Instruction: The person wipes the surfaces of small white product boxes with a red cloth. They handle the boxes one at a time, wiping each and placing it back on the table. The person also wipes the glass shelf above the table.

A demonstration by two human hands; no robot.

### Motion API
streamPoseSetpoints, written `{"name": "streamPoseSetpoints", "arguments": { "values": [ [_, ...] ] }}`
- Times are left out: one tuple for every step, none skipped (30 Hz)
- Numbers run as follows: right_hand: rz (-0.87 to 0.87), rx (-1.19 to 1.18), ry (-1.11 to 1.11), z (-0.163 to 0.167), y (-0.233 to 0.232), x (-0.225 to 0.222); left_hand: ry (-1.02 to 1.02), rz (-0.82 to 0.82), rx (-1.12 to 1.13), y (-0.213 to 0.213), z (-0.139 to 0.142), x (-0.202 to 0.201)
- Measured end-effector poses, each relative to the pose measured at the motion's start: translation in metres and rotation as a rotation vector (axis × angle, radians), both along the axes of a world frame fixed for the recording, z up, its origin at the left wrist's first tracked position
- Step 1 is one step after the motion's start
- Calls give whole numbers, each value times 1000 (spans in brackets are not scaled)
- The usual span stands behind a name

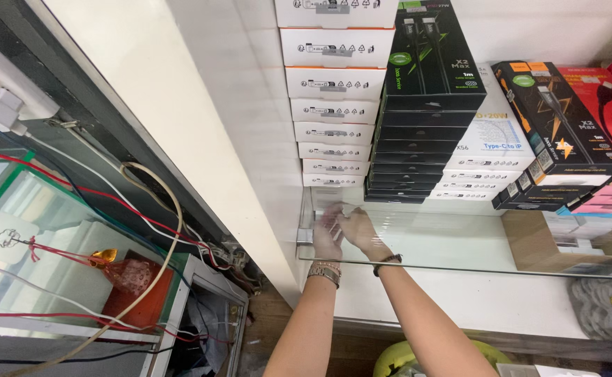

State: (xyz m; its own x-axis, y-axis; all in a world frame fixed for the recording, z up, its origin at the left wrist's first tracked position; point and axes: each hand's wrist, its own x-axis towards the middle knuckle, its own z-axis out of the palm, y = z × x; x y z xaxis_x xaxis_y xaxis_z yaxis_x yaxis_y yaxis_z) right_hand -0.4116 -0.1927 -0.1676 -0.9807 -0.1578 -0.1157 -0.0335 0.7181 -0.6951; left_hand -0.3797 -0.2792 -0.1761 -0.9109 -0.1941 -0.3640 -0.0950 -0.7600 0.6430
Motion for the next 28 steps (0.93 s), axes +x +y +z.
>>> {"name": "streamPoseSetpoints", "arguments": {
  "values": [
    [-5, -1, -74, 3, -1, -6, -20, 23, 34, -1, 1, -1],
    [-10, -3, -147, 9, -2, -10, -39, 45, 67, -3, 2, -4],
    [-49, -157, -117, 10, 0, -9, -58, 69, 100, -4, 2, -5],
    [-91, -311, -89, 10, 3, -4, -71, 96, 102, -4, 2, -6],
    [-134, -464, -58, 10, 5, 1, -83, 121, 104, -3, 1, -7],
    [-176, -493, 3, 10, 6, 5, -91, 145, 107, -2, 2, -9],
    [-219, -520, 61, 8, 6, 10, -73, 156, 115, -1, 1, -8],
    [-262, -547, 119, 5, 7, 13, -55, 167, 122, -1, -1, -7],
    [-220, -551, 14, 3, 7, 12, -39, 177, 129, 0, -2, -5],
    [-178, -556, -96, 0, 5, 12, -66, 174, 105, 1, -3, -1],
    [-135, -560, -204, -2, 4, 13, -91, 170, 81, 2, -3, 2],
    [-118, -547, -158, -2, 8, 14, -118, 166, 59, 5, -3, 7],
    [-101, -534, -115, -3, 14, 18, -137, 140, 33, 7, -8, 15],
    [-82, -522, -66, -2, 21, 21, -151, 114, 7, 10, -11, 24],
    [-56, -448, -64, -4, 29, 27, -167, 85, -18, 15, -12, 34],
    [-34, -372, -65, -5, 41, 38, -173, 47, -55, 21, -14, 47],
    [-13, -294, -58, -2, 55, 48, -171, 8, -90, 30, -15, 58],
    [54, -182, -148, 2, 68, 57, -178, -30, -126, 39, -16, 70],
    [122, -73, -240, 7, 81, 63, -187, -85, -171, 48, -18, 82],
    [190, 36, -335, 10, 93, 72, -197, -140, -215, 58, -19, 93],
    [250, 87, -365, 13, 106, 84, -200, -196, -259, 67, -19, 103],
    [307, 141, -383, 20, 123, 91, -194, -240, -314, 77, -15, 106],
    [366, 193, -413, 25, 140, 100, -198, -285, -368, 88, -11, 114],
    [393, 143, -366, 29, 157, 108, -211, -329, -425, 96, -9, 127],
    [419, 95, -316, 34, 175, 111, -193, -362, -454, 104, -5, 138],
    [443, 51, -266, 37, 191, 120, -174, -395, -480, 112, 1, 147],
    [381, 23, -272, 41, 205, 128, -142, -424, -508, 120, 9, 151],
    [320, -4, -277, 46, 220, 138, -137, -455, -529, 128, 19, 156]
  ]
}}
